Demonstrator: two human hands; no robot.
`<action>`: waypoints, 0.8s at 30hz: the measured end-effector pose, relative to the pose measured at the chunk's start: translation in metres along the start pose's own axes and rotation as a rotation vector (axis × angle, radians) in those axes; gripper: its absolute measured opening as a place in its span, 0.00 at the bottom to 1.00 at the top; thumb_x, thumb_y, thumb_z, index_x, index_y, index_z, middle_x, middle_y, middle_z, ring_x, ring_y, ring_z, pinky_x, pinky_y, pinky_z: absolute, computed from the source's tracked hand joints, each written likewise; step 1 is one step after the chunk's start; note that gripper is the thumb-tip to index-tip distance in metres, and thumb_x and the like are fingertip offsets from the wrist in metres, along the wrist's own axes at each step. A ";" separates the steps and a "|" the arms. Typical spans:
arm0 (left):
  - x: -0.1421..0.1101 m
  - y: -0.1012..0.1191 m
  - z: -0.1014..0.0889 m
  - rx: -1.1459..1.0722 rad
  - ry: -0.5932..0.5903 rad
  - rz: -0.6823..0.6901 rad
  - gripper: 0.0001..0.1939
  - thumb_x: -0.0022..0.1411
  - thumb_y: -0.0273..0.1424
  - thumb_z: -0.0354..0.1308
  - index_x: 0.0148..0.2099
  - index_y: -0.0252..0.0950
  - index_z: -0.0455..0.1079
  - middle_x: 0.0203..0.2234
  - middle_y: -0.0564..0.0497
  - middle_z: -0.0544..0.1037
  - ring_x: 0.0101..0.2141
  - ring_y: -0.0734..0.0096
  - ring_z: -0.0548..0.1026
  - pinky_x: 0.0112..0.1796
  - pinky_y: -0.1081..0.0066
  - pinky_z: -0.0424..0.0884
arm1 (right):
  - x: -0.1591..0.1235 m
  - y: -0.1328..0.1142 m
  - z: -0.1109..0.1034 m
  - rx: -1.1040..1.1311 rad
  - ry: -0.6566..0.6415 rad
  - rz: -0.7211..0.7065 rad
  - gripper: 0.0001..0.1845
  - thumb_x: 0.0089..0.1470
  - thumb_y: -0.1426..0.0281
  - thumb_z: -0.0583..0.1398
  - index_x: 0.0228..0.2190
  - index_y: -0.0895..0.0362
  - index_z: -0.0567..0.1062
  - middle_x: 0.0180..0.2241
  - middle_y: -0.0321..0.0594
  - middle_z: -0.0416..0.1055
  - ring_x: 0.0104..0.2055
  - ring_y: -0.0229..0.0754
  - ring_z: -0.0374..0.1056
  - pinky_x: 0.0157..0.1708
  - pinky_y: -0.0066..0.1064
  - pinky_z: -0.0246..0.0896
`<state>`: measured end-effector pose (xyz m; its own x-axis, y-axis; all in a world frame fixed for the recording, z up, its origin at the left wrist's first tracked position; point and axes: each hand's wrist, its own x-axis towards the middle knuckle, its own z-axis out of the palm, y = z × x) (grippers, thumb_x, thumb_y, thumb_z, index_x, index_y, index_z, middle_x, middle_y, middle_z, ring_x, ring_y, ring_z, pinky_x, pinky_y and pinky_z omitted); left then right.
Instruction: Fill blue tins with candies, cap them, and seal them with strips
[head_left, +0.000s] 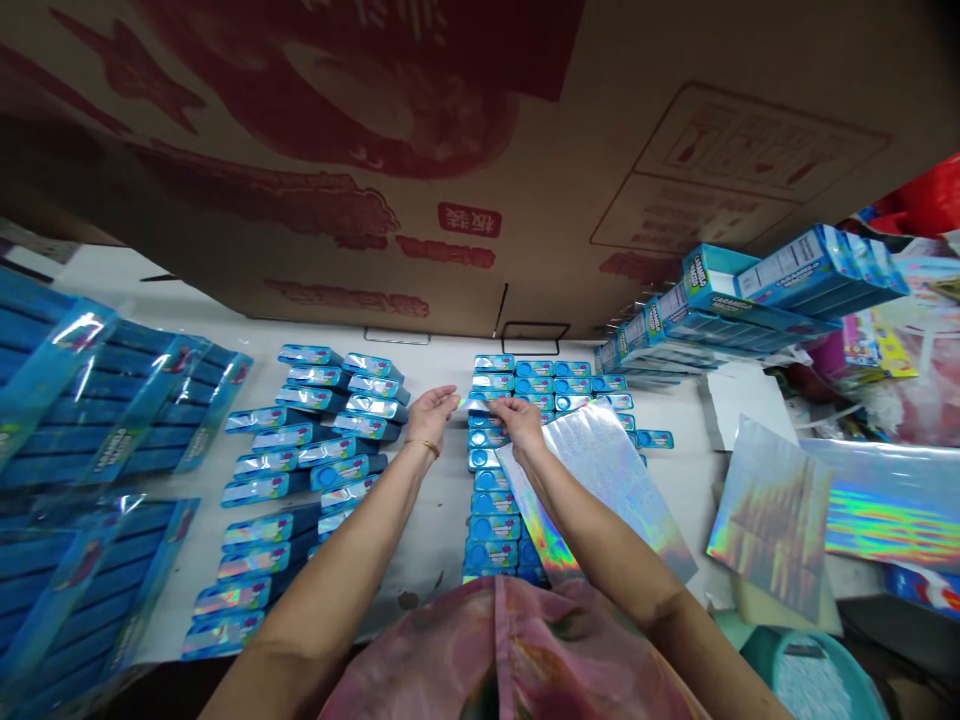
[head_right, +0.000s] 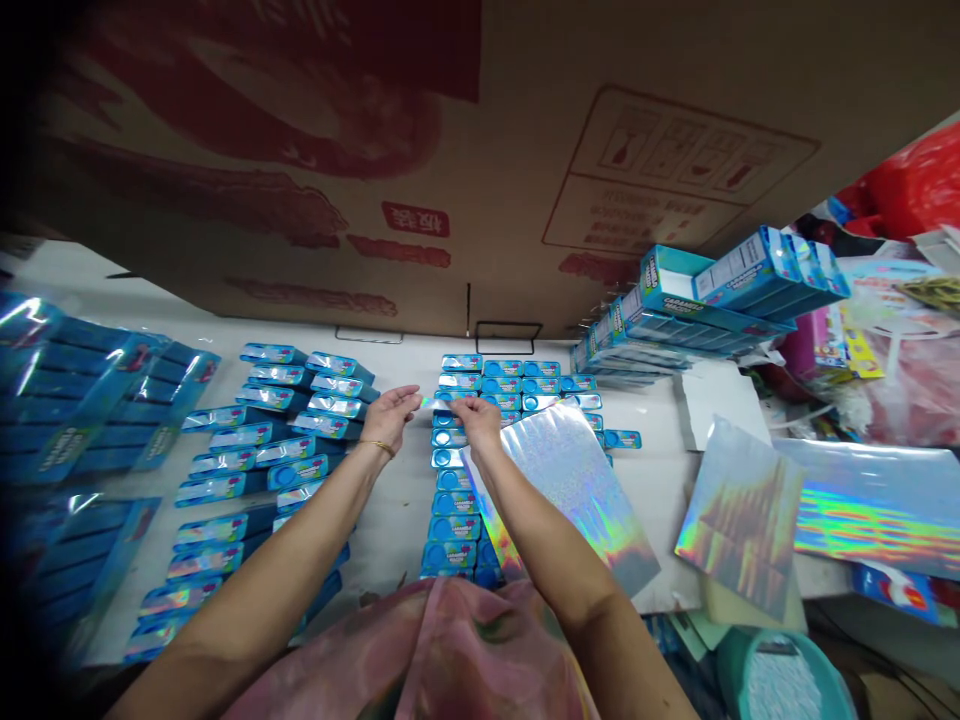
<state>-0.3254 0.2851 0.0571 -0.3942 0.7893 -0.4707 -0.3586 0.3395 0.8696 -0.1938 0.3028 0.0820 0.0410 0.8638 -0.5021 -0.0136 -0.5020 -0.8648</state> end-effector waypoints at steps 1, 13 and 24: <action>0.003 -0.002 0.001 -0.004 0.021 0.017 0.21 0.33 0.34 0.64 0.34 0.32 0.69 0.19 0.56 0.69 0.22 0.79 0.66 0.25 0.75 0.58 | 0.003 0.002 0.001 -0.035 0.017 -0.037 0.10 0.33 0.64 0.61 0.20 0.59 0.72 0.17 0.31 0.66 0.19 0.31 0.57 0.21 0.23 0.52; 0.028 -0.020 0.001 0.047 0.046 0.154 0.18 0.35 0.30 0.62 0.33 0.32 0.66 0.20 0.55 0.70 0.24 0.76 0.69 0.33 0.71 0.64 | 0.022 0.009 0.004 -0.783 0.172 -0.344 0.08 0.46 0.69 0.55 0.24 0.57 0.73 0.26 0.37 0.69 0.29 0.36 0.61 0.31 0.26 0.52; 0.020 -0.048 0.017 0.117 0.041 0.165 0.12 0.42 0.28 0.56 0.34 0.34 0.68 0.29 0.49 0.74 0.33 0.69 0.72 0.40 0.66 0.65 | 0.007 0.008 -0.007 -1.402 -0.039 -0.579 0.17 0.55 0.75 0.47 0.44 0.55 0.69 0.39 0.46 0.65 0.38 0.44 0.59 0.37 0.34 0.49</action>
<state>-0.3016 0.2937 0.0087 -0.4744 0.8184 -0.3243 -0.1871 0.2663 0.9456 -0.1865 0.3047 0.0717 -0.3191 0.9394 -0.1253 0.9282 0.2831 -0.2416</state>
